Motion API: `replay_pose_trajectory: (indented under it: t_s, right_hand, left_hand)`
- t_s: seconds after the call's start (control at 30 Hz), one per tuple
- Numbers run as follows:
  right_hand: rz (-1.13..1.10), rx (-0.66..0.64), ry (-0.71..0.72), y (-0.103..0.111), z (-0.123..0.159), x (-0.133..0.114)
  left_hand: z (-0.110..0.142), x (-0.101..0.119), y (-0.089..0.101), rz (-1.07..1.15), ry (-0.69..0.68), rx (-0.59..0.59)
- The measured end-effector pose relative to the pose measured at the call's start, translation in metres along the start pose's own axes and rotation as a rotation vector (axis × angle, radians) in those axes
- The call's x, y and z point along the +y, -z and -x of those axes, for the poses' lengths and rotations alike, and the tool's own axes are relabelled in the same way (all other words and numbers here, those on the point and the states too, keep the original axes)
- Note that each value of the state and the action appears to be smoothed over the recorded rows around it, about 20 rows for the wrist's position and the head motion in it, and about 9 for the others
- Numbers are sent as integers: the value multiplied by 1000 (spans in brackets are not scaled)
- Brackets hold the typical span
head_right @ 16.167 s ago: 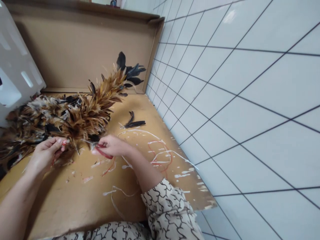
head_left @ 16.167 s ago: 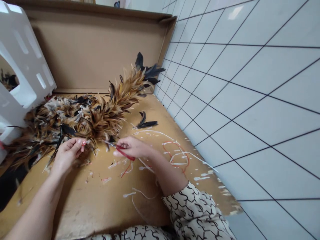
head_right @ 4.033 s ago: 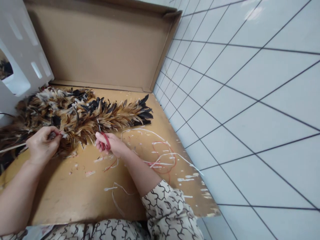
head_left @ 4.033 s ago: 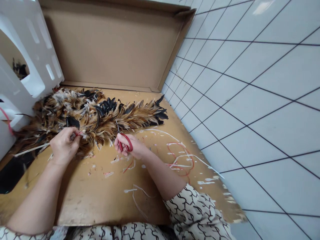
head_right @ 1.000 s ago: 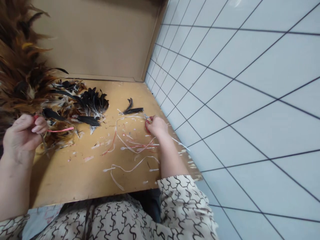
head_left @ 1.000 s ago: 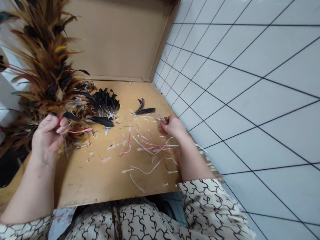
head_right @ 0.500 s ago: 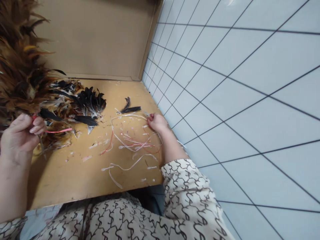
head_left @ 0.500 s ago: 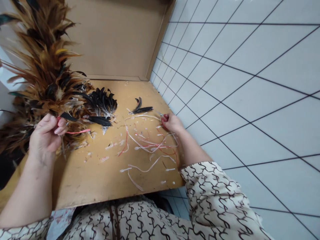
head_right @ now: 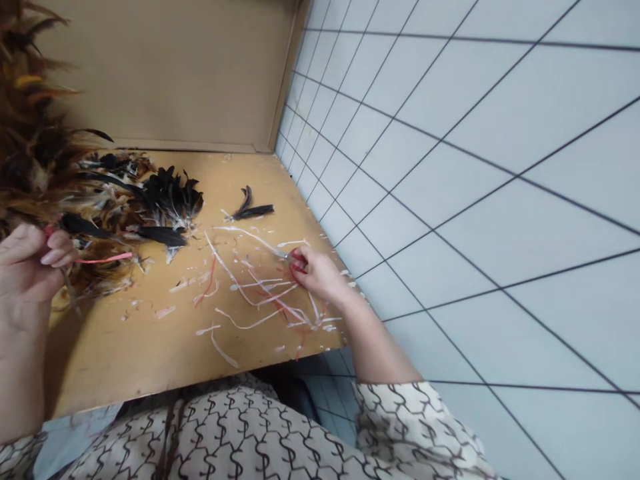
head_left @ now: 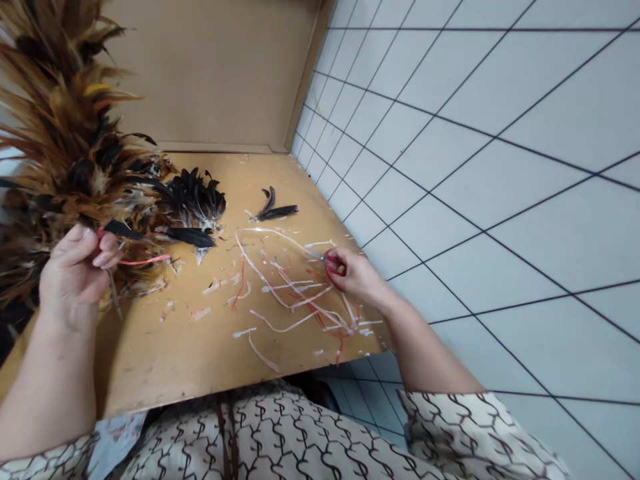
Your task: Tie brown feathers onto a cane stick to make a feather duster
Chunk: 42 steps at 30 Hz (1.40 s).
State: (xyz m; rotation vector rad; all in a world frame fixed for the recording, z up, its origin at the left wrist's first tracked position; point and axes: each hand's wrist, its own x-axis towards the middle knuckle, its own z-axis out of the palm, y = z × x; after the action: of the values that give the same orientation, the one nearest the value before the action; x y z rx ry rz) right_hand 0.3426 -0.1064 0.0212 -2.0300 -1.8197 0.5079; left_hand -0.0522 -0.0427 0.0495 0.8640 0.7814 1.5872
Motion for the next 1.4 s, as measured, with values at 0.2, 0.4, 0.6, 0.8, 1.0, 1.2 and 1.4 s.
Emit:
replay_pose_trajectory:
  t_s: [0.2,0.4,0.6,0.8,1.0,1.2,1.4]
  right_hand:
    - [-156,-171,32,-16,39,-17]
    - [-40,-174,-55,-27,55,-41]
    - [125,-132,-98,-39,62,-66]
    - [311,-94,127,-63,71,-75]
    - [258,-69,14,-65,56,-54]
    - [224,261,-185,-23,8,-19]
    - [266,412,-379,17,-40,-1]
  left_hand:
    - [0,-1,0,-26,5,10]
    - [-1,-2,1,-36,-5,-3]
    - [-2,-2,2,-43,-7,-10]
    - [-4,-2,3,-52,-13,-23]
    - [-4,-1,1,-34,-19,-17]
    - [-4,-2,2,-55,-12,-11]
    - [-3,0,4,-50,-21,0]
